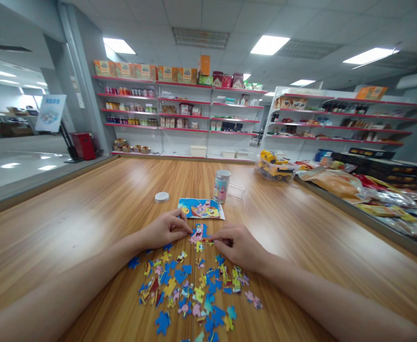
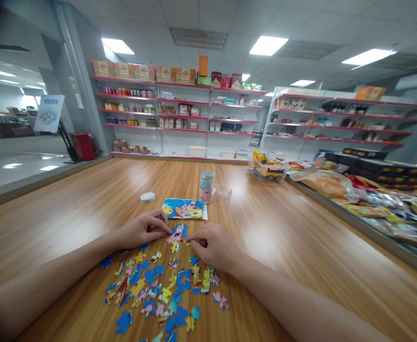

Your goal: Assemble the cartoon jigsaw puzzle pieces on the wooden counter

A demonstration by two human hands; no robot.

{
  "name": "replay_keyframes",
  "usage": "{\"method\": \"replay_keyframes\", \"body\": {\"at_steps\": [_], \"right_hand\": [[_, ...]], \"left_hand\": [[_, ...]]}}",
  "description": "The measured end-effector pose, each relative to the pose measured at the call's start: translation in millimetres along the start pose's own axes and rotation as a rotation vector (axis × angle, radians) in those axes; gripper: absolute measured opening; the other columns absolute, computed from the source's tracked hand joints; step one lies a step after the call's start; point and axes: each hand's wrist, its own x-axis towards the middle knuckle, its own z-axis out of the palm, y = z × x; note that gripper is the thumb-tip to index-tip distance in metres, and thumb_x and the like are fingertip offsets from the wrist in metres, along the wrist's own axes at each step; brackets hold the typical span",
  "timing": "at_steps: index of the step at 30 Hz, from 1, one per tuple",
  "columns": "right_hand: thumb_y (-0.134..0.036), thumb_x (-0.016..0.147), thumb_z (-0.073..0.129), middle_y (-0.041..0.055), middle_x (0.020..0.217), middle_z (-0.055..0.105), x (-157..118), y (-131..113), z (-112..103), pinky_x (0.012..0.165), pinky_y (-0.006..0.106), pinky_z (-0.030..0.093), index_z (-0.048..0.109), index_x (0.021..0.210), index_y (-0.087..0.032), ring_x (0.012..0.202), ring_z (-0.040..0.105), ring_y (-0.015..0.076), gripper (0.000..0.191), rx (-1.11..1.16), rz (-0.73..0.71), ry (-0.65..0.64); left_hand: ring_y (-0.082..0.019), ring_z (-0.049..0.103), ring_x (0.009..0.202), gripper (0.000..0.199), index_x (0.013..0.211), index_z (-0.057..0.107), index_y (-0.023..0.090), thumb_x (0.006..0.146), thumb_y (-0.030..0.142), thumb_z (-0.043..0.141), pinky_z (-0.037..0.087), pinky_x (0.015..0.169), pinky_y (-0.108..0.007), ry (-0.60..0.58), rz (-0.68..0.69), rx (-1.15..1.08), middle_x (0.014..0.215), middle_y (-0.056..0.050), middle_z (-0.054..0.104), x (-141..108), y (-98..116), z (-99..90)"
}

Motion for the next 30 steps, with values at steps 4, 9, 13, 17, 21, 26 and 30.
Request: {"method": "replay_keyframes", "body": {"at_steps": [4,9,13,17,21,26,30], "right_hand": [[-0.013,0.081,0.059,0.0018,0.065,0.063,-0.1,0.0,-0.1,0.060,0.024,0.041,0.078,0.091,-0.021,0.064,0.055,0.0139,0.023,-0.004,0.010,0.015],[-0.012,0.081,0.058,0.0016,0.066,0.063,-0.5,1.1,0.0,0.061,0.024,0.041,0.077,0.090,-0.020,0.064,0.054,0.0137,0.022,-0.019,0.001,-0.002],[-0.012,0.082,0.056,0.0015,0.065,0.062,0.0,0.4,0.0,0.060,0.024,0.040,0.077,0.090,-0.019,0.063,0.054,0.0137,0.022,-0.025,0.007,-0.015],[-0.012,0.082,0.056,0.0016,0.064,0.062,0.2,-1.3,-0.4,0.060,0.024,0.039,0.076,0.089,-0.018,0.062,0.053,0.0137,0.022,-0.028,0.017,-0.021],[-0.012,0.082,0.056,0.0021,0.068,0.065,-0.5,-1.2,-0.7,0.061,0.025,0.039,0.076,0.091,-0.018,0.064,0.054,0.0139,0.023,-0.022,0.024,-0.023],[-0.014,0.083,0.055,0.0017,0.067,0.064,-0.4,0.1,-0.4,0.060,0.024,0.039,0.076,0.091,-0.018,0.063,0.054,0.0135,0.023,-0.020,0.044,-0.013],[-0.013,0.082,0.055,0.0004,0.062,0.060,0.3,-0.8,-1.1,0.058,0.024,0.037,0.076,0.091,-0.017,0.060,0.052,0.0131,0.024,-0.027,0.048,-0.017]], "left_hand": [[-0.017,0.056,0.087,0.020,0.102,0.075,0.022,0.089,0.023,0.061,0.047,0.082,-0.030,-0.004,0.006,-0.001,0.099,-0.006,0.054,1.0,1.4,-1.0],[-0.019,0.053,0.101,0.035,0.113,0.072,0.027,0.092,0.011,0.048,0.044,0.092,-0.033,-0.069,0.106,0.044,0.108,-0.007,0.052,-2.1,7.7,-1.4],[-0.019,0.053,0.102,0.034,0.113,0.072,0.026,0.093,0.013,0.049,0.043,0.093,-0.033,-0.071,0.102,0.023,0.109,-0.007,0.052,-2.2,8.8,-1.9],[-0.016,0.054,0.079,0.023,0.105,0.072,0.018,0.089,0.031,0.063,0.044,0.069,-0.025,-0.074,-0.011,-0.139,0.095,-0.006,0.059,0.4,8.1,-7.8],[-0.013,0.054,0.068,0.028,0.080,0.072,0.013,0.082,0.040,0.072,0.042,0.061,-0.023,-0.185,-0.085,-0.234,0.076,-0.003,0.063,0.9,12.4,-14.2],[-0.015,0.058,0.069,0.024,0.076,0.074,0.015,0.077,0.039,0.079,0.044,0.063,-0.023,-0.281,-0.047,-0.207,0.071,-0.003,0.065,1.7,18.2,-16.0],[-0.016,0.060,0.073,0.020,0.082,0.076,0.016,0.081,0.037,0.076,0.047,0.068,-0.024,-0.312,0.000,-0.214,0.074,-0.004,0.068,3.0,17.3,-18.2]]}}
